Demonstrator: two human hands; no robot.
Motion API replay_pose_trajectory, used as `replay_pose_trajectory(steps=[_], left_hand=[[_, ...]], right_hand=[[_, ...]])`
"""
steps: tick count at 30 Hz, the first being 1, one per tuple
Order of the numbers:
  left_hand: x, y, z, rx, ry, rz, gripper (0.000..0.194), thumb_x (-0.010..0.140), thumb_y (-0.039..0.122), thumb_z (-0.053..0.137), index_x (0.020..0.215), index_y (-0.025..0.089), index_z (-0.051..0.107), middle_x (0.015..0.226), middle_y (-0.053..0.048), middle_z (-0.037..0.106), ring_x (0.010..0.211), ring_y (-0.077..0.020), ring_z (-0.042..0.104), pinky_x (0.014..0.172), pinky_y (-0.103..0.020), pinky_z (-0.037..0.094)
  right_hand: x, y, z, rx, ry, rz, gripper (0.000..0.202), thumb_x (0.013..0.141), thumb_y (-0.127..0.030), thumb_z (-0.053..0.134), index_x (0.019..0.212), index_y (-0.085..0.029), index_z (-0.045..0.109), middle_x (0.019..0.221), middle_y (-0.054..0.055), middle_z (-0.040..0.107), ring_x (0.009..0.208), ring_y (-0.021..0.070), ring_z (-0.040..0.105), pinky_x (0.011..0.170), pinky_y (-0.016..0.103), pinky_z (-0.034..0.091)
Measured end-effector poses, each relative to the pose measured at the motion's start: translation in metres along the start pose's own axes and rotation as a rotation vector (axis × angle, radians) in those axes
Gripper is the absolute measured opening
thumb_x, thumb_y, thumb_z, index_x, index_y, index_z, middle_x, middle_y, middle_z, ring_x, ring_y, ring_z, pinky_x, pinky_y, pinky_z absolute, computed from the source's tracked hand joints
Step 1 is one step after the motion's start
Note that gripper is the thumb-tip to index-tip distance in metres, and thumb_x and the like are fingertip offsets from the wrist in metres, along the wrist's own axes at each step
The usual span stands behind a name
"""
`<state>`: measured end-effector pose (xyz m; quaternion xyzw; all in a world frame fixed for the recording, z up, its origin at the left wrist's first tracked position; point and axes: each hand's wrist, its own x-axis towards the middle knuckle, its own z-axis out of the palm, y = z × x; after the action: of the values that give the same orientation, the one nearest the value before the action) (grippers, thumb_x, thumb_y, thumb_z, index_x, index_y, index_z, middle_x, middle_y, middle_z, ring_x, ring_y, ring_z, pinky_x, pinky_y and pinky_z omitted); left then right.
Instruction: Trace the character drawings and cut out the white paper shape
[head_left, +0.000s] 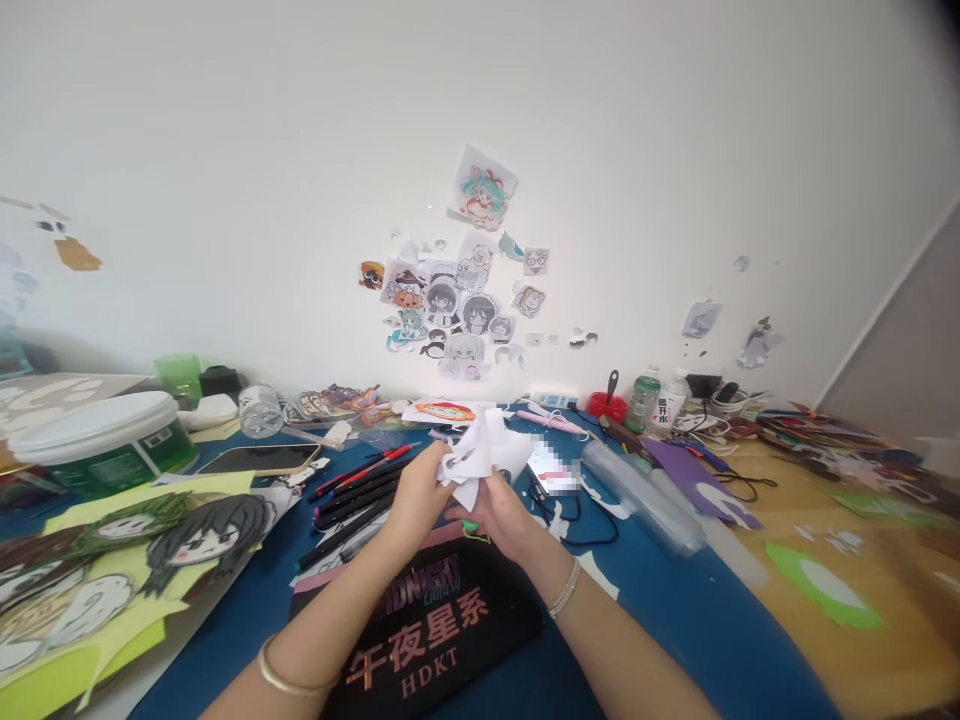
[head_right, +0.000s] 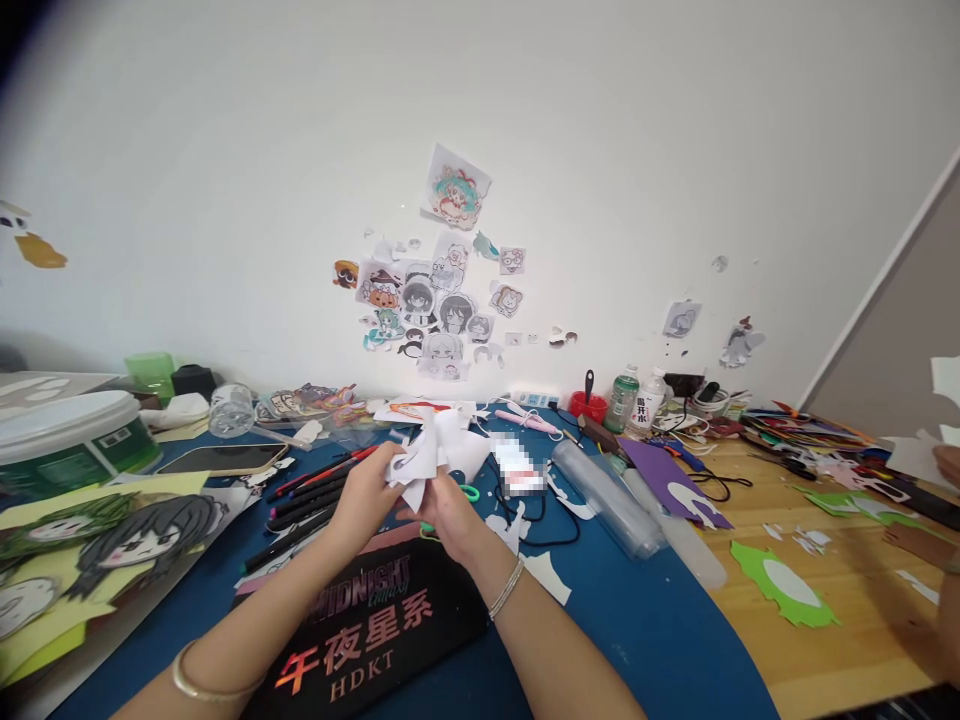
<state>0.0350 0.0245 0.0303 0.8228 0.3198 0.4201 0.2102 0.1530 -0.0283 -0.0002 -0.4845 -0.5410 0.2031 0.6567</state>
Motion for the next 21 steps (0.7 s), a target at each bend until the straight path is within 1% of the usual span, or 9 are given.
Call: replay_pose_trajectory(steps=[3, 6, 7, 9, 12, 14, 17, 19, 21], left_hand=[[0.005, -0.004, -0.005, -0.095, 0.13, -0.124, 0.007, 0.067, 0.018, 0.049, 0.069, 0.021, 0.043, 0.063, 0.005, 0.047, 0.062, -0.0143, 0.048, 0.058, -0.023, 0.036], [0.008, -0.007, -0.005, -0.247, 0.242, -0.198, 0.01, 0.067, 0.023, 0.05, 0.072, 0.021, 0.042, 0.065, 0.006, 0.045, 0.062, -0.0135, 0.046, 0.058, -0.023, 0.035], [0.007, -0.007, -0.004, -0.323, 0.223, -0.221, 0.01, 0.068, 0.024, 0.05, 0.073, 0.021, 0.042, 0.065, 0.006, 0.045, 0.062, -0.0131, 0.045, 0.058, -0.023, 0.035], [0.005, -0.002, 0.0, -0.48, 0.088, -0.27, 0.01, 0.067, 0.022, 0.051, 0.073, 0.021, 0.043, 0.063, 0.007, 0.045, 0.059, -0.0122, 0.045, 0.057, -0.022, 0.035], [-0.004, 0.009, 0.008, -0.688, -0.157, -0.31, 0.009, 0.067, 0.02, 0.053, 0.074, 0.02, 0.047, 0.069, 0.005, 0.054, 0.066, -0.0136, 0.051, 0.061, -0.023, 0.038], [-0.01, 0.017, 0.013, -0.844, -0.257, -0.327, 0.015, 0.07, 0.023, 0.055, 0.084, 0.02, 0.053, 0.085, 0.001, 0.062, 0.081, -0.0174, 0.056, 0.071, -0.027, 0.041], [-0.017, 0.024, 0.019, -1.046, -0.311, -0.364, 0.033, 0.072, 0.026, 0.059, 0.104, 0.022, 0.053, 0.105, -0.004, 0.062, 0.1, -0.0207, 0.055, 0.083, -0.03, 0.041], [-0.02, 0.028, 0.023, -1.146, -0.306, -0.422, 0.038, 0.07, 0.025, 0.061, 0.108, 0.022, 0.053, 0.105, -0.004, 0.063, 0.101, -0.0208, 0.055, 0.086, -0.03, 0.04], [-0.021, 0.031, 0.025, -1.23, -0.281, -0.515, 0.038, 0.066, 0.021, 0.064, 0.103, 0.02, 0.055, 0.095, -0.004, 0.065, 0.096, -0.0206, 0.057, 0.084, -0.031, 0.041]], right_hand=[[-0.001, 0.003, 0.002, -0.091, 0.025, -0.004, 0.033, 0.088, -0.044, 0.038, 0.09, -0.022, 0.063, 0.077, 0.003, 0.065, 0.075, 0.0163, 0.062, 0.061, 0.028, 0.047], [0.002, 0.003, -0.001, -0.129, 0.062, -0.011, 0.041, 0.085, -0.045, 0.044, 0.115, -0.018, 0.051, 0.097, 0.009, 0.063, 0.087, 0.0203, 0.061, 0.07, 0.033, 0.049], [0.004, 0.003, -0.002, -0.153, 0.082, -0.024, 0.05, 0.083, -0.045, 0.047, 0.123, -0.016, 0.043, 0.107, 0.012, 0.06, 0.094, 0.0221, 0.059, 0.076, 0.035, 0.049], [0.005, 0.0, -0.004, -0.247, 0.11, -0.096, 0.068, 0.079, -0.044, 0.053, 0.134, -0.014, 0.028, 0.126, 0.017, 0.047, 0.111, 0.0261, 0.051, 0.089, 0.041, 0.044], [0.003, -0.007, -0.004, -0.433, 0.04, -0.283, 0.071, 0.076, -0.04, 0.057, 0.137, -0.015, 0.028, 0.137, 0.017, 0.034, 0.125, 0.0297, 0.035, 0.1, 0.044, 0.035], [0.0, -0.012, -0.004, -0.518, 0.009, -0.397, 0.061, 0.076, -0.035, 0.057, 0.131, -0.017, 0.039, 0.134, 0.014, 0.039, 0.125, 0.0293, 0.036, 0.1, 0.043, 0.035], [-0.003, -0.019, -0.003, -0.551, 0.077, -0.527, 0.035, 0.08, -0.027, 0.051, 0.114, -0.02, 0.056, 0.114, 0.011, 0.056, 0.11, 0.0248, 0.049, 0.092, 0.04, 0.041], [-0.004, -0.024, -0.004, -0.522, 0.123, -0.599, 0.022, 0.082, -0.022, 0.045, 0.095, -0.019, 0.063, 0.095, 0.008, 0.062, 0.094, 0.0214, 0.055, 0.083, 0.037, 0.046], [-0.004, -0.028, -0.005, -0.496, 0.151, -0.638, 0.02, 0.083, -0.019, 0.042, 0.08, -0.019, 0.062, 0.08, 0.007, 0.062, 0.081, 0.0193, 0.056, 0.074, 0.035, 0.047]])
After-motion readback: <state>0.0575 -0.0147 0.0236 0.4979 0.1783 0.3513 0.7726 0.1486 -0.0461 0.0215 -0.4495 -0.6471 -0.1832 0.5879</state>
